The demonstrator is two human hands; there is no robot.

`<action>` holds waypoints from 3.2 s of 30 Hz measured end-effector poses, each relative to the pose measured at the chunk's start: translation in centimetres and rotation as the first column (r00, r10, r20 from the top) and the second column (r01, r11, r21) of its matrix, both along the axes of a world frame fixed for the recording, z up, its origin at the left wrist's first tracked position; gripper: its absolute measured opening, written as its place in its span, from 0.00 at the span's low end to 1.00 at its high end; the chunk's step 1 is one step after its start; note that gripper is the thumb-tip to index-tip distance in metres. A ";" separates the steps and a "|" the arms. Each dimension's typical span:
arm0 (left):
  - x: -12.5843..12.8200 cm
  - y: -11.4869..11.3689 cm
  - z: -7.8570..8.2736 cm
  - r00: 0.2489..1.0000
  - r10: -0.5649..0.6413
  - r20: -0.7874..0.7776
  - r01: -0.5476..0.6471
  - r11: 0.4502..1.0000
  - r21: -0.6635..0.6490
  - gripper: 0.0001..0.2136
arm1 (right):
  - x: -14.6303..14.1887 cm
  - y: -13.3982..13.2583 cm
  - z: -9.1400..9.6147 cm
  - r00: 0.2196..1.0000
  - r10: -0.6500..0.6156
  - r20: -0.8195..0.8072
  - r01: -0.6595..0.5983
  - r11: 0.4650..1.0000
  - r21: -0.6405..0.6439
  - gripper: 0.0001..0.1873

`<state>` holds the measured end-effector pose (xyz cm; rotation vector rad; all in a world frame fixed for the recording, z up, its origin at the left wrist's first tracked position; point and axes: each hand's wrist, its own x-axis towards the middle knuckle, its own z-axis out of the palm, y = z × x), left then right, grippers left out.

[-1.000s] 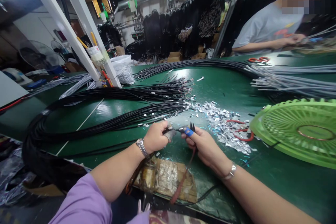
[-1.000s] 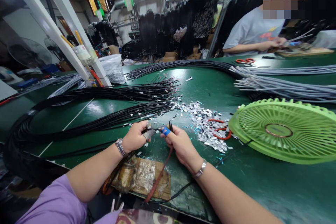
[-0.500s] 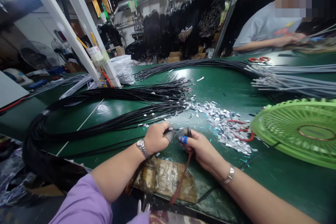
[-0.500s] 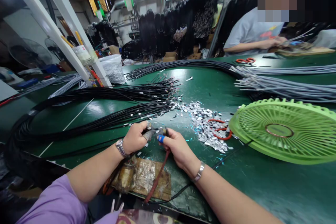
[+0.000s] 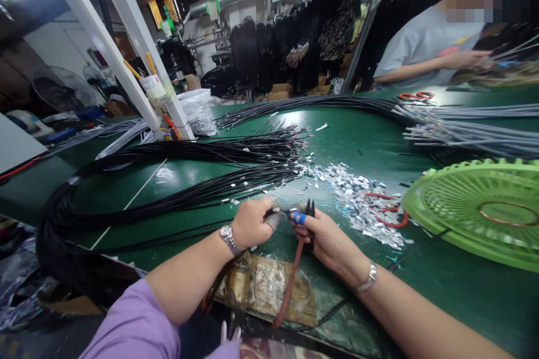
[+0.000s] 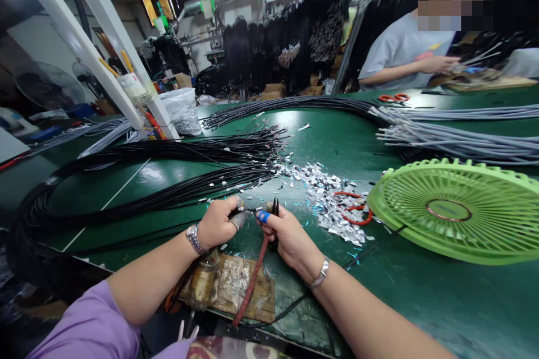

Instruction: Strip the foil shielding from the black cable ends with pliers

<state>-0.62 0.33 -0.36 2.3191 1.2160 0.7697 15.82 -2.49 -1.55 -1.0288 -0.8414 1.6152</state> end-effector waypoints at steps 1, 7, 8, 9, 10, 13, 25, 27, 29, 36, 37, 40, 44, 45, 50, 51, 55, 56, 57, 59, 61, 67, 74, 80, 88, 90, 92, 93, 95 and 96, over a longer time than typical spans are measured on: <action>0.0 0.0 0.0 1.000 0.006 0.014 -0.006 1.000 -0.002 0.04 | 0.0 -0.1 0.0 0.999 0.032 0.023 -0.032 0.999 0.002 0.20; 0.3 0.5 0.1 0.953 0.123 0.278 -0.034 0.952 -0.303 0.09 | 0.2 -0.7 0.2 0.926 0.124 0.356 -0.206 0.958 0.201 0.19; 0.3 0.6 0.1 0.939 0.143 0.314 -0.011 0.923 -0.385 0.12 | 0.3 -0.7 0.2 0.916 0.075 0.393 -0.177 0.956 0.232 0.19; 0.4 0.6 0.1 0.925 0.159 0.345 0.015 0.892 -0.452 0.15 | 0.5 -0.6 0.2 0.910 0.031 0.414 -0.147 0.956 0.252 0.20; 0.5 0.7 0.1 0.912 0.170 0.372 0.041 0.867 -0.497 0.17 | 0.7 -0.4 0.1 0.908 0.004 0.420 -0.126 0.957 0.263 0.21; 0.6 0.8 0.3 0.888 0.178 0.423 0.083 0.845 -0.529 0.19 | 1.1 -0.1 0.0 0.905 -0.011 0.426 -0.123 0.950 0.287 0.22; 0.2 0.4 0.3 0.933 0.053 0.355 0.057 0.955 -0.291 0.10 | 1.1 0.1 0.1 0.891 -0.032 0.454 -0.151 0.920 0.361 0.18; 0.2 0.3 0.3 0.935 0.046 0.351 0.058 0.958 -0.281 0.10 | 1.1 0.1 0.2 0.895 -0.024 0.446 -0.160 0.915 0.372 0.18; 0.1 0.3 0.3 0.939 0.046 0.340 0.053 0.960 -0.276 0.10 | 1.1 0.1 0.4 0.897 -0.025 0.441 -0.162 0.911 0.380 0.18; 0.1 0.3 0.5 0.945 0.047 0.324 0.041 0.965 -0.261 0.12 | 1.1 -0.1 0.4 0.907 -0.022 0.421 -0.142 0.924 0.356 0.16; 0.1 0.3 0.4 0.942 0.049 0.332 0.046 0.962 -0.270 0.12 | 1.1 -0.1 0.4 0.911 -0.009 0.412 -0.145 0.929 0.342 0.17; 0.1 0.3 0.4 0.938 0.048 0.344 0.054 0.958 -0.281 0.12 | 1.1 -0.1 0.3 0.920 0.012 0.391 -0.149 0.935 0.323 0.19; 0.0 0.3 0.4 0.959 0.011 0.283 0.043 0.982 -0.185 0.12 | 1.0 -0.1 0.6 0.917 -0.009 0.398 -0.148 0.920 0.362 0.18; -0.1 0.3 0.3 0.964 0.004 0.266 0.040 0.986 -0.160 0.12 | 1.0 0.0 0.7 0.914 -0.010 0.406 -0.154 0.917 0.368 0.18; -0.1 0.3 0.1 0.982 0.006 0.189 0.013 0.995 -0.099 0.11 | 1.0 0.1 0.6 0.900 -0.029 0.435 -0.149 0.917 0.369 0.17; -0.1 0.3 0.1 0.985 0.015 0.171 -0.003 0.997 -0.071 0.10 | 1.0 0.1 0.6 0.903 -0.032 0.429 -0.140 0.921 0.364 0.17; -0.2 0.2 0.2 0.995 0.073 0.069 -0.083 0.984 0.155 0.06 | 0.9 0.0 0.4 0.927 -0.008 0.374 -0.118 0.943 0.312 0.19; -0.3 0.2 0.2 0.996 0.078 0.031 -0.083 0.973 0.214 0.06 | 0.9 0.0 0.3 0.932 0.002 0.363 -0.117 0.948 0.295 0.20; -0.3 0.2 0.2 0.997 0.079 -0.007 -0.075 0.962 0.261 0.05 | 0.8 0.0 0.3 0.934 0.008 0.357 -0.115 0.953 0.280 0.20; -0.5 0.2 0.1 0.994 0.079 -0.074 -0.053 0.950 0.307 0.05 | 0.7 0.0 0.3 0.934 0.011 0.357 -0.111 0.959 0.261 0.21; -0.5 0.2 0.0 0.991 0.076 -0.112 -0.041 0.957 0.287 0.05 | 0.7 -0.1 0.3 0.930 -0.003 0.367 -0.100 0.960 0.260 0.20; -0.2 0.3 0.5 0.991 0.009 0.134 -0.002 0.998 -0.056 0.15 | 1.0 0.0 0.1 0.904 -0.032 0.427 -0.124 0.935 0.332 0.17; 0.4 0.3 1.8 0.894 0.152 0.422 0.210 0.688 -0.694 0.27 | 1.4 0.3 -0.3 0.856 -0.076 0.511 -0.185 0.878 0.441 0.14; 0.2 0.7 1.8 0.858 0.196 0.474 0.309 0.541 -0.782 0.22 | 1.9 0.8 -0.8 0.845 -0.086 0.528 -0.214 0.850 0.481 0.12; 0.5 0.5 1.6 0.906 0.174 0.386 0.239 0.542 -0.806 0.17 | 2.1 0.6 -0.9 0.763 -0.315 0.564 -0.124 0.786 0.606 0.10; 0.6 0.5 1.5 0.919 0.162 0.359 0.216 0.556 -0.803 0.18 | 2.2 0.4 -0.5 0.732 -0.330 0.597 -0.158 0.769 0.619 0.07; 0.5 0.6 1.3 0.937 0.128 0.324 0.189 0.594 -0.782 0.19 | 2.2 0.3 0.0 0.726 -0.304 0.616 -0.169 0.790 0.589 0.08; 0.5 0.6 1.2 0.948 0.095 0.302 0.176 0.635 -0.752 0.19 | 2.2 0.3 0.2 0.734 -0.278 0.619 -0.165 0.812 0.560 0.08; 0.3 0.6 1.1 0.971 -0.016 0.239 0.167 0.764 -0.623 0.19 | 2.0 0.3 0.4 0.777 -0.201 0.597 -0.137 0.871 0.472 0.09; 0.1 0.6 1.0 0.979 -0.079 0.188 0.168 0.836 -0.522 0.18 | 1.9 0.3 0.4 0.809 -0.150 0.568 -0.119 0.905 0.408 0.09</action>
